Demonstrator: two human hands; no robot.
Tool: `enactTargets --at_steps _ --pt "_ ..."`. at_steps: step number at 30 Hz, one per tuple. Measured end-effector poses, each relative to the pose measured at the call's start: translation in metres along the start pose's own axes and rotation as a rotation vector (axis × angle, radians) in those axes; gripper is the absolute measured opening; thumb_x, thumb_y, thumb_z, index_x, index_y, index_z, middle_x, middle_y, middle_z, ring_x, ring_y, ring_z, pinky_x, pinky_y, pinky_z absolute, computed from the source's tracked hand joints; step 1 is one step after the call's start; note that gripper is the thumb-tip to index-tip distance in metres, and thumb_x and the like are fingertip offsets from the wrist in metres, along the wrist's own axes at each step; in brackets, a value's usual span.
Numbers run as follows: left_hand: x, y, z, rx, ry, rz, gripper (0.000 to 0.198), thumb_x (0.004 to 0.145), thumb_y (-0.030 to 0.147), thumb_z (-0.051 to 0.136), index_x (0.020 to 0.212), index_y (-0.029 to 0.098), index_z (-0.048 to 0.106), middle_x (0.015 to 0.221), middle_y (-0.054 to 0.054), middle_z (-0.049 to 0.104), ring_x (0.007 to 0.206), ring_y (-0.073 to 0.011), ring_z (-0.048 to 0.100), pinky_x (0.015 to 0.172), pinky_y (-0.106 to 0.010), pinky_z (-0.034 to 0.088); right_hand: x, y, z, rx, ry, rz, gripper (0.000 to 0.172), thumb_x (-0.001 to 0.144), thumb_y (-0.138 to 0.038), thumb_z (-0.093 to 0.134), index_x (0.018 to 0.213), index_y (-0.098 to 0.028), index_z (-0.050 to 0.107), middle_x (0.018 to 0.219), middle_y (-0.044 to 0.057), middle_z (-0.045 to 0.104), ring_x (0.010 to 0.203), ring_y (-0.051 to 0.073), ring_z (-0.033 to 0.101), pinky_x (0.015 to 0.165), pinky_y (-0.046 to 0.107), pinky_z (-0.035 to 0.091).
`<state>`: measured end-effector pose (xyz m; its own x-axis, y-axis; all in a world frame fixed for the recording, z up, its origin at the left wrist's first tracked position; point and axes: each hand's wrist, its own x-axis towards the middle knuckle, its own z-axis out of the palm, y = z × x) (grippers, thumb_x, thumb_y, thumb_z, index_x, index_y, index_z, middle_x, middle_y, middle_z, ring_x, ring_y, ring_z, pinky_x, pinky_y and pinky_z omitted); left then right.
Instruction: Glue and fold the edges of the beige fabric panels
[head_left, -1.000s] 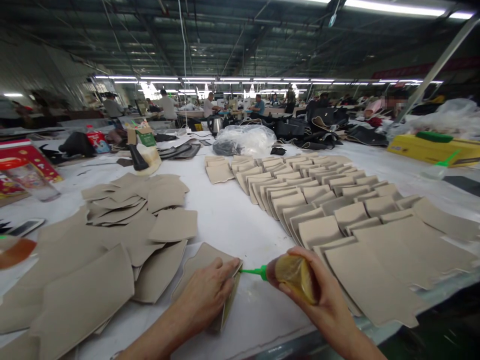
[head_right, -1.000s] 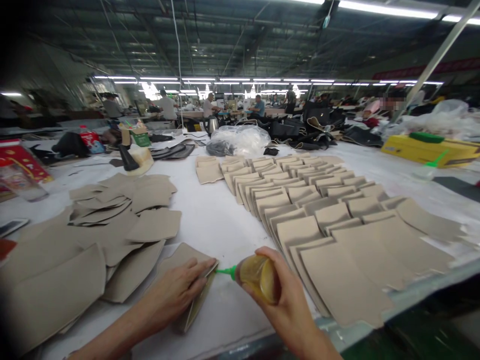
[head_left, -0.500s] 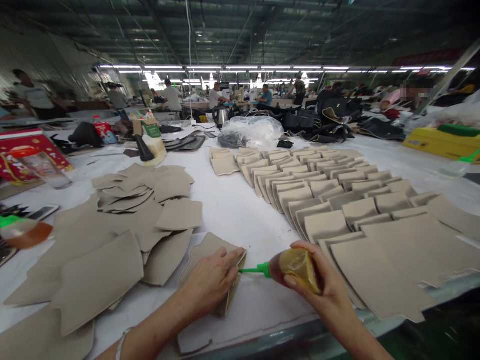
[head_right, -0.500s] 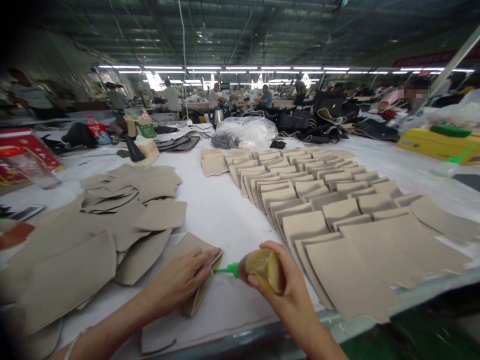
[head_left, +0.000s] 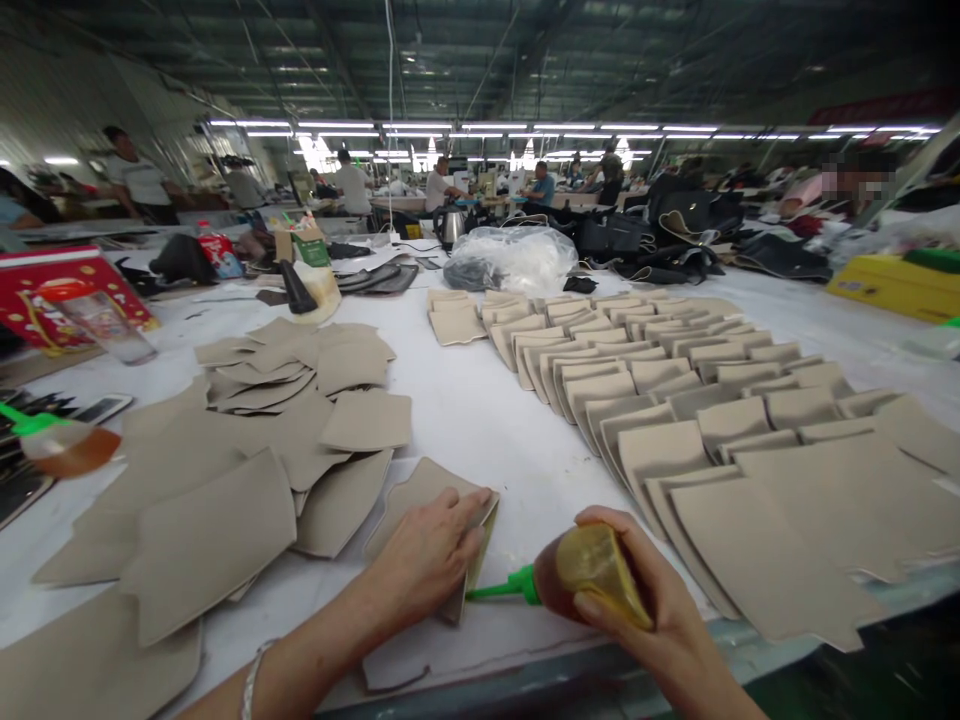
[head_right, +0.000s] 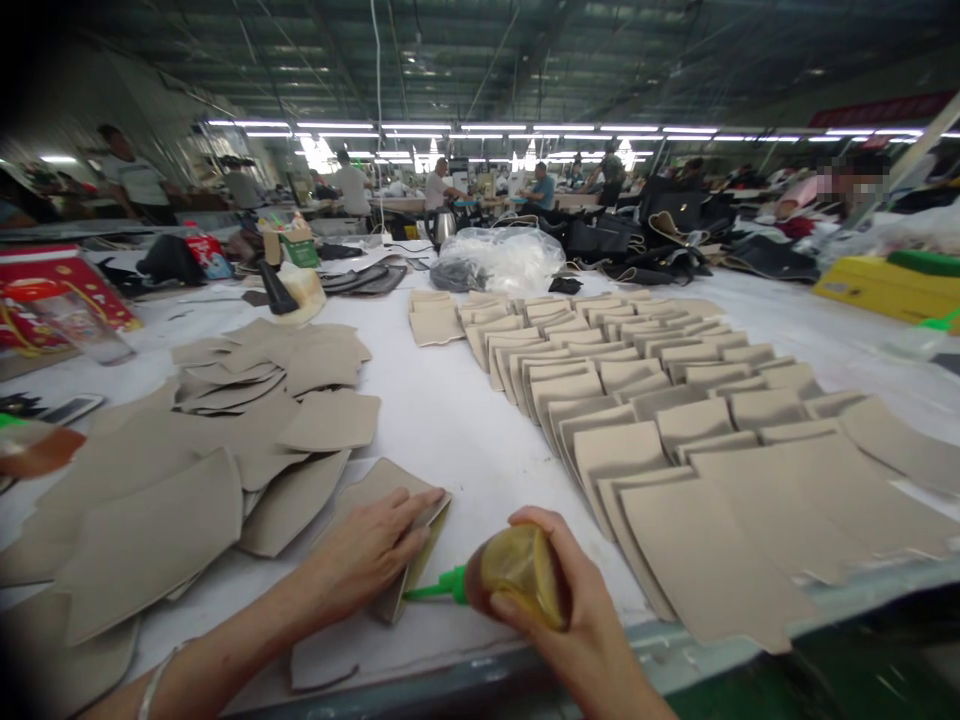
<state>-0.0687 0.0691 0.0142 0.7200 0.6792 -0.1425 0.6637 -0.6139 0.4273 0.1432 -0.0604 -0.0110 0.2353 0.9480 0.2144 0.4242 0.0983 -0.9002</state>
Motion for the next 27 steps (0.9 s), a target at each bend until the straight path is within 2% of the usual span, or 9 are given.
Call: enactTargets --at_steps 5,10,12,15,18,21,24,27 --pt "0.0 0.0 -0.001 -0.011 -0.001 -0.016 0.045 0.092 0.028 0.032 0.136 0.031 0.043 0.103 -0.004 0.06 0.089 -0.0202 0.061 0.079 -0.029 0.042 -0.005 -0.005 0.007 0.033 0.093 0.062 0.045 0.076 -0.039 0.07 0.113 -0.024 0.051 0.104 0.002 0.058 0.091 0.022 0.057 0.077 0.024 0.045" --pt "0.001 -0.001 0.002 -0.034 -0.006 -0.04 0.046 0.091 0.027 0.034 0.135 0.029 0.043 0.112 -0.005 0.059 0.094 -0.0211 0.06 0.084 -0.031 0.043 -0.012 -0.016 0.016 0.228 0.133 0.146 0.047 0.068 -0.041 0.075 0.108 -0.024 0.057 0.095 0.0 0.061 0.084 0.021 0.057 0.072 0.024 0.045" --pt "0.001 -0.002 0.003 -0.055 -0.002 -0.052 0.046 0.09 0.028 0.035 0.135 0.028 0.044 0.116 -0.005 0.059 0.099 -0.0219 0.059 0.088 -0.032 0.042 -0.013 -0.019 0.016 0.368 0.154 0.239 0.05 0.065 -0.041 0.077 0.108 -0.024 0.059 0.09 0.0 0.063 0.079 0.02 0.058 0.069 0.024 0.046" --pt "0.002 -0.004 0.0 -0.101 -0.009 -0.059 0.045 0.091 0.034 0.037 0.134 0.026 0.045 0.119 -0.004 0.059 0.104 -0.0221 0.057 0.093 -0.032 0.04 -0.01 -0.02 0.01 0.731 0.184 0.459 0.05 0.065 -0.041 0.079 0.108 -0.023 0.062 0.089 0.003 0.068 0.08 0.023 0.063 0.067 0.028 0.051" --pt "0.003 -0.008 -0.013 -0.097 0.003 -0.063 0.042 0.091 0.035 0.037 0.13 0.024 0.051 0.116 -0.005 0.06 0.102 -0.0201 0.056 0.092 -0.029 0.04 -0.003 -0.012 0.002 1.05 0.265 0.58 0.038 0.069 -0.033 0.079 0.103 -0.02 0.068 0.101 0.008 0.071 0.086 0.027 0.066 0.066 0.034 0.056" --pt "0.01 -0.016 -0.031 0.096 0.084 -0.154 0.049 0.087 0.029 0.043 0.135 0.02 0.045 0.12 -0.009 0.056 0.11 -0.0225 0.051 0.094 -0.031 0.039 0.006 0.005 -0.003 1.31 0.29 0.606 0.031 0.069 -0.023 0.081 0.099 -0.019 0.071 0.105 0.008 0.071 0.088 0.027 0.068 0.068 0.036 0.059" --pt "0.026 -0.028 -0.047 0.282 0.037 -0.283 0.058 0.077 0.026 0.054 0.133 0.012 0.046 0.119 -0.014 0.058 0.116 -0.0296 0.046 0.097 -0.037 0.037 0.015 0.023 -0.003 1.532 0.223 0.643 0.031 0.069 -0.023 0.082 0.099 -0.021 0.073 0.104 0.007 0.071 0.088 0.027 0.068 0.074 0.035 0.058" --pt "0.046 -0.04 -0.058 0.297 -0.048 -0.311 0.056 0.065 0.025 0.063 0.12 0.015 0.055 0.103 -0.012 0.065 0.102 -0.0295 0.056 0.083 -0.035 0.044 0.021 0.033 0.0 1.592 0.14 0.631 0.029 0.071 -0.025 0.08 0.099 -0.021 0.074 0.103 0.008 0.072 0.088 0.026 0.069 0.078 0.033 0.057"
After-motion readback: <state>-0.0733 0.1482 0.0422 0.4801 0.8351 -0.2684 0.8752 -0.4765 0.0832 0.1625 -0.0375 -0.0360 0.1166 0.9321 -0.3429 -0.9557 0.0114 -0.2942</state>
